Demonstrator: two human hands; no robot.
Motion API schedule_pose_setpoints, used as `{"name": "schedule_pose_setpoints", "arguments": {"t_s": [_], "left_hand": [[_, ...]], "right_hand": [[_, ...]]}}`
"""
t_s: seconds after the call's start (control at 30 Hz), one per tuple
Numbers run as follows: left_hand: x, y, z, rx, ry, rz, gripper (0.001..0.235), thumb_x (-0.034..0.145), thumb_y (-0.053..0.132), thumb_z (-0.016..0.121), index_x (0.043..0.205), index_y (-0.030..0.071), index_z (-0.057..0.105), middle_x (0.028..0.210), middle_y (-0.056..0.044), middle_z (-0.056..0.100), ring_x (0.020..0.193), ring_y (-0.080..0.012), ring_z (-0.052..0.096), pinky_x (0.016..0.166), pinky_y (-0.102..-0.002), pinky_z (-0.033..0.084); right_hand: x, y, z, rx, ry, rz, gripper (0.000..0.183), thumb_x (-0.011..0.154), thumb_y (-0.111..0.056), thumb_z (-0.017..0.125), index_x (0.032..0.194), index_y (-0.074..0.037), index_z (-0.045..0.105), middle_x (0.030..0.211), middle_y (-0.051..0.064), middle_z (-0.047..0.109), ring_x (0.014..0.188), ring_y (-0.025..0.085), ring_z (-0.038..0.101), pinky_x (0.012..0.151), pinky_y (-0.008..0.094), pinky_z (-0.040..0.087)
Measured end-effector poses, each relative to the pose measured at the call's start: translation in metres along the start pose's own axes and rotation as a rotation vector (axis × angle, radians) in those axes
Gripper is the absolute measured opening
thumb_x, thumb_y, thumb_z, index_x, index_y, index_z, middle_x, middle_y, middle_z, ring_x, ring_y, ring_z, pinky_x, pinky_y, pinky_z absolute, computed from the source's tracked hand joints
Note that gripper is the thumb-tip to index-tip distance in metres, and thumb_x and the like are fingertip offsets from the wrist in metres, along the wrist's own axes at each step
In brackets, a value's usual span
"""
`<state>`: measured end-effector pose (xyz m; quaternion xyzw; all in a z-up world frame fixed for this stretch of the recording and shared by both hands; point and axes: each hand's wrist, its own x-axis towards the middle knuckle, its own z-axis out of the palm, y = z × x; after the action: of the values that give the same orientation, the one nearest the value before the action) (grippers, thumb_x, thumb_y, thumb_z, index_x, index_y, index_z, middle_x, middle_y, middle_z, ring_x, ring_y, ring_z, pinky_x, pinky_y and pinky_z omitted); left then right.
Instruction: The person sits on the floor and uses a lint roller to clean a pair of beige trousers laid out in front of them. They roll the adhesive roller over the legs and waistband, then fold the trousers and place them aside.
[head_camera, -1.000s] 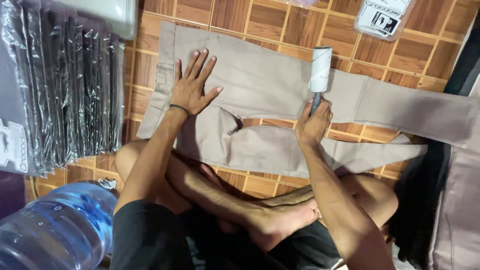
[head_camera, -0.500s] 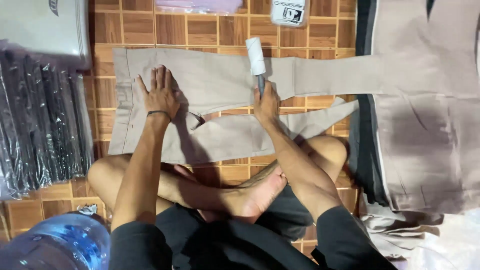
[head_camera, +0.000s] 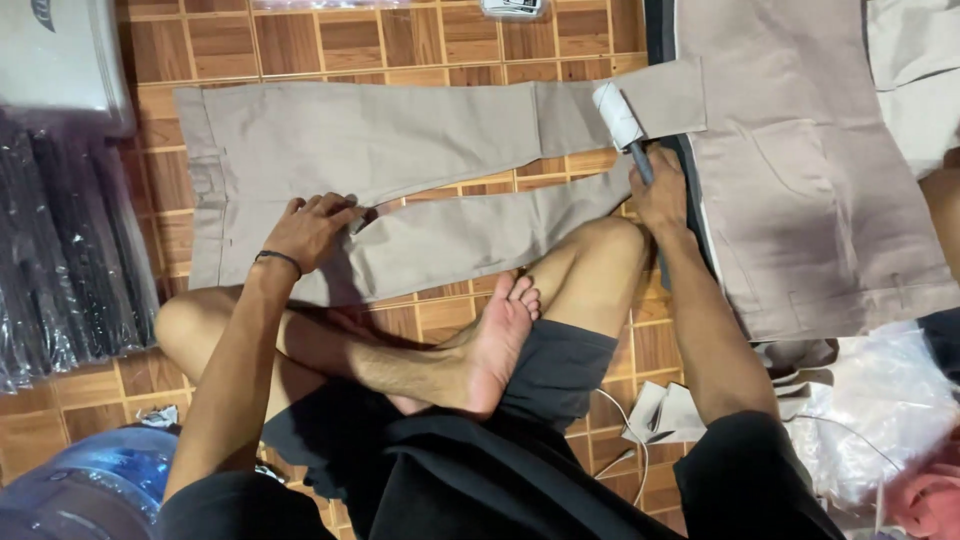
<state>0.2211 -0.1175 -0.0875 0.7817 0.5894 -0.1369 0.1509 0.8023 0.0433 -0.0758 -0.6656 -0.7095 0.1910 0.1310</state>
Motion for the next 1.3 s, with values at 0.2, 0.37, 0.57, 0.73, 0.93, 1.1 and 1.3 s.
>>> {"name": "schedule_pose_setpoints", "arguments": {"t_s": [0.2,0.37,0.57,0.73,0.93,1.1,1.3], "left_hand": [[0.032,-0.002,0.002,0.055,-0.097,0.017,0.033,0.1,0.029,0.052,0.129,0.044,0.056,0.134,0.002,0.05,0.129,-0.0248,0.058,0.106,-0.05,0.043],[0.045,-0.024,-0.008,0.116,-0.15,-0.213,0.052,0.092,0.048,0.061,0.138,0.059,0.041,0.14,0.007,0.057,0.13,-0.024,0.06,0.107,-0.057,0.037],[0.027,-0.052,-0.009,-0.027,-0.107,-0.542,0.083,0.08,0.067,0.069,0.151,0.052,0.029,0.135,-0.009,0.065,0.129,-0.0355,0.06,0.112,-0.067,0.029],[0.022,-0.043,-0.018,-0.086,-0.089,-0.611,0.094,0.073,0.068,0.075,0.152,0.05,0.028,0.134,-0.013,0.064,0.129,-0.0364,0.059,0.113,-0.068,0.025],[0.036,-0.035,-0.017,-0.045,-0.157,-0.627,0.122,0.067,0.06,0.087,0.162,0.049,0.012,0.137,-0.015,0.062,0.125,-0.0363,0.061,0.112,-0.068,0.024],[0.043,-0.034,0.005,0.038,-0.116,-0.6,0.096,0.092,0.029,0.066,0.161,0.048,0.002,0.12,-0.015,0.06,0.109,-0.0411,0.063,0.097,-0.069,0.032],[-0.014,0.044,-0.016,-0.061,0.205,-0.235,0.059,0.097,0.045,0.052,0.154,0.036,0.041,0.139,-0.003,0.051,0.13,-0.0232,0.05,0.108,-0.048,0.041]], "right_hand": [[-0.025,-0.004,0.0,0.038,-0.033,-0.032,0.029,0.101,-0.008,0.056,0.125,0.008,0.051,0.161,0.028,0.03,0.133,0.055,0.047,0.108,0.055,0.048],[-0.008,0.0,0.009,-0.016,-0.132,0.001,0.024,0.102,-0.017,0.055,0.119,0.0,0.054,0.161,0.021,0.032,0.132,0.049,0.049,0.11,0.05,0.046],[0.009,0.02,0.014,-0.011,-0.208,0.017,0.018,0.104,-0.026,0.056,0.115,-0.012,0.057,0.142,0.009,0.045,0.123,0.038,0.058,0.098,0.044,0.053],[0.006,0.002,-0.035,-0.182,-0.256,-0.011,0.02,0.103,-0.036,0.057,0.116,-0.021,0.057,0.136,0.002,0.051,0.122,0.036,0.061,0.1,0.051,0.052],[0.007,-0.089,-0.139,-0.148,-0.343,-0.074,0.03,0.1,-0.022,0.058,0.121,0.0,0.061,0.124,0.027,0.058,0.116,0.055,0.057,0.093,0.062,0.049],[0.064,-0.036,-0.091,-0.178,-0.229,-0.012,0.034,0.1,-0.021,0.061,0.127,-0.001,0.064,0.149,0.023,0.048,0.128,0.049,0.054,0.097,0.058,0.05],[0.076,0.001,-0.049,-0.101,-0.086,0.155,0.027,0.096,-0.021,0.059,0.114,-0.003,0.067,0.097,0.025,0.068,0.094,0.046,0.071,0.072,0.052,0.058]]}}
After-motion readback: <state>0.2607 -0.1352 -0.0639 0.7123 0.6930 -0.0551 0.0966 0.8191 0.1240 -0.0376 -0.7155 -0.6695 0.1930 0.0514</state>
